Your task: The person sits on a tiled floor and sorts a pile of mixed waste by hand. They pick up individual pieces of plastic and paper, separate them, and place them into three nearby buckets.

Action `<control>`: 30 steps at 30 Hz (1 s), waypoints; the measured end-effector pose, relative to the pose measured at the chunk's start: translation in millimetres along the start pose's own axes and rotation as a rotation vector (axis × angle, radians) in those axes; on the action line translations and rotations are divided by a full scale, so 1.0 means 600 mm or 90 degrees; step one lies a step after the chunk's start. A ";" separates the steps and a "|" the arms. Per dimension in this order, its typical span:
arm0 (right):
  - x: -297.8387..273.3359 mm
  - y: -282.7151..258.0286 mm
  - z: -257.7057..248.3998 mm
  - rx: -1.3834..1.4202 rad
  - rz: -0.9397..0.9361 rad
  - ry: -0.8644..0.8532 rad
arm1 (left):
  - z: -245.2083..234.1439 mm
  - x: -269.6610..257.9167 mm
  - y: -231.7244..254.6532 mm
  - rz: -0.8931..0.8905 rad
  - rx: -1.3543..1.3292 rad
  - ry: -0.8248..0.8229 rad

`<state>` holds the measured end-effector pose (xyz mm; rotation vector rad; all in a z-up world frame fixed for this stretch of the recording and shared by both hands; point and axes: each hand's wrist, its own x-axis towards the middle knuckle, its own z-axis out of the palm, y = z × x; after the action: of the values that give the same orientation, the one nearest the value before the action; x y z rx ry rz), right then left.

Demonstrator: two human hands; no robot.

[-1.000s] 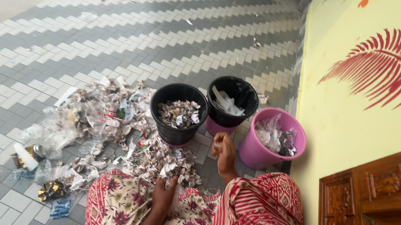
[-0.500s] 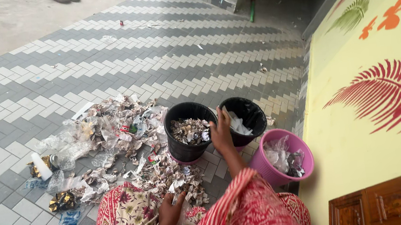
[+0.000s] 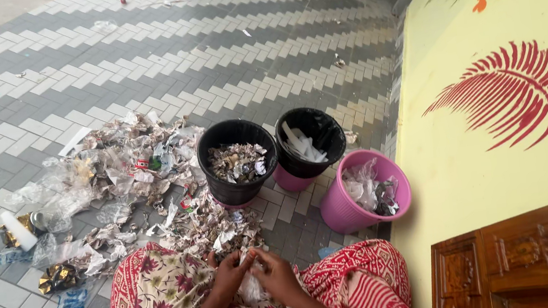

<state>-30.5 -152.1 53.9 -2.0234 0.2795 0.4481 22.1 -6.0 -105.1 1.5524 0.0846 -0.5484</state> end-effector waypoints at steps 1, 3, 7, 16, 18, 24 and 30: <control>0.016 0.020 0.002 0.054 0.013 0.014 | -0.002 -0.007 0.006 0.011 -0.029 -0.030; 0.062 0.066 0.005 0.158 0.042 0.039 | -0.002 -0.023 0.018 0.002 -0.029 -0.007; 0.123 0.155 0.018 0.260 -0.036 0.101 | -0.003 -0.046 0.037 -0.030 -0.160 -0.032; 0.042 0.065 0.002 -0.095 -0.310 -0.049 | -0.006 -0.043 0.047 -0.127 -0.247 0.051; 0.012 0.032 -0.001 -0.276 -0.318 -0.083 | -0.008 -0.048 0.059 -0.147 -0.333 0.100; 0.034 0.035 0.001 -0.253 -0.162 -0.046 | -0.010 -0.064 0.083 -0.167 -0.272 -0.012; 0.087 0.082 -0.131 -0.048 -0.100 0.231 | -0.004 -0.047 0.022 -0.141 -0.114 -0.040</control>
<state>13.0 -244.8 26.2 -2.1765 0.3248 -0.0092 3.1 3.4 -81.9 1.3579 0.2534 -0.7441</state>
